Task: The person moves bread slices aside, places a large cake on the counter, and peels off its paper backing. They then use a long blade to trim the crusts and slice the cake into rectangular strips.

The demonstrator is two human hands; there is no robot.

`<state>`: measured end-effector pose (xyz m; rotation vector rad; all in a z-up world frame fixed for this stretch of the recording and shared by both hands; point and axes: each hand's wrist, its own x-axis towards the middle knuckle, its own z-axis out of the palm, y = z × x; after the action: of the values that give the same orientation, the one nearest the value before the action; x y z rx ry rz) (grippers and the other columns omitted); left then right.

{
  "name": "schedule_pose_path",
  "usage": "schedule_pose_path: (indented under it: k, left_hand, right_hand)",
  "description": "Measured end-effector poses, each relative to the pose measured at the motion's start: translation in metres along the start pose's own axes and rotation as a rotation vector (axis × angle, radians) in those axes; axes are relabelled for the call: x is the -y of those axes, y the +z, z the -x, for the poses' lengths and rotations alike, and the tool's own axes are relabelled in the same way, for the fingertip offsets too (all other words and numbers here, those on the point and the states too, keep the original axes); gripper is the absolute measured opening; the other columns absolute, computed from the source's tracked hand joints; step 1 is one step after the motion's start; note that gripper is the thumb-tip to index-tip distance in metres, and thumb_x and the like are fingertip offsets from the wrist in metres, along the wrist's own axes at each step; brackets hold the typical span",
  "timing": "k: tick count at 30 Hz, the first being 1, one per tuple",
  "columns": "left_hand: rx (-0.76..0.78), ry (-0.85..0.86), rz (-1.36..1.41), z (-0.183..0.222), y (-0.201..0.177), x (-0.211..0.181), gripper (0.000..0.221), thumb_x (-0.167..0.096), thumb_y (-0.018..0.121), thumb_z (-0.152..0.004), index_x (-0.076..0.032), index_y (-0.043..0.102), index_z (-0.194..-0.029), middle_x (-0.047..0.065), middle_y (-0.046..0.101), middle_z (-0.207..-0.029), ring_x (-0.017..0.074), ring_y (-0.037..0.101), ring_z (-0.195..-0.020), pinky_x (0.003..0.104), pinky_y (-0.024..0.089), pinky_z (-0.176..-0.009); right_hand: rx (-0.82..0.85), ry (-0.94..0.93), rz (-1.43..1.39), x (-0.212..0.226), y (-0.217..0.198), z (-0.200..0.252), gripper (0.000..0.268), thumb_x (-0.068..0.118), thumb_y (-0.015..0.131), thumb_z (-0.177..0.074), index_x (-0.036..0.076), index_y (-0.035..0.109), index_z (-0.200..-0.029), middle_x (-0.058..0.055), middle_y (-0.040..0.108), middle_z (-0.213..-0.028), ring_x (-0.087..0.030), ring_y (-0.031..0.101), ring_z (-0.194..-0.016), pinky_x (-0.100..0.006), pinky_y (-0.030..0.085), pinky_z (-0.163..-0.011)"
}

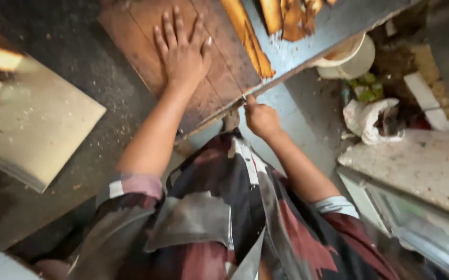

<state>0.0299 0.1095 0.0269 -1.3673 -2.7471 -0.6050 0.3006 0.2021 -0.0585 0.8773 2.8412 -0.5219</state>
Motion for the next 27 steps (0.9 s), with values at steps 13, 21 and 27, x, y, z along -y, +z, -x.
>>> schedule_pose_path:
  k: [13, 21, 27]
  left_hand:
    - [-0.394, -0.125, 0.170, 0.054, 0.010, 0.049, 0.081, -0.052, 0.065, -0.105, -0.003, 0.032, -0.160, 0.022, 0.025, -0.167, 0.0424, 0.019, -0.158, 0.060, 0.012, -0.130]
    - [-0.272, -0.717, 1.353, 0.078, -0.002, 0.096, 0.060, -0.034, 0.055, -0.103, -0.003, 0.037, -0.152, 0.017, 0.040, -0.158, 0.0286, 0.038, -0.148, 0.041, 0.029, -0.121]
    - [-0.352, -0.750, 1.195, 0.040, 0.001, 0.096, 0.053, -0.031, 0.053, -0.104, -0.002, 0.047, -0.149, 0.012, 0.053, -0.153, 0.0244, 0.048, -0.142, 0.037, 0.035, -0.117]
  right_hand:
    - [-0.390, -0.020, -0.190, 0.015, -0.049, 0.045, 0.017, 0.023, 0.060, -0.100, 0.006, 0.055, -0.100, -0.024, 0.067, -0.079, -0.049, 0.065, -0.070, -0.058, 0.049, -0.060]
    - [-0.081, -0.052, -0.986, -0.026, -0.080, -0.112, 0.027, 0.025, 0.062, -0.104, 0.005, 0.064, -0.122, 0.000, 0.066, -0.103, -0.012, 0.056, -0.096, -0.030, 0.047, -0.087]
    - [0.090, 0.040, -0.831, -0.024, -0.029, -0.127, 0.029, 0.028, 0.067, -0.104, 0.004, 0.070, -0.119, -0.001, 0.067, -0.097, -0.012, 0.059, -0.092, -0.029, 0.050, -0.085]
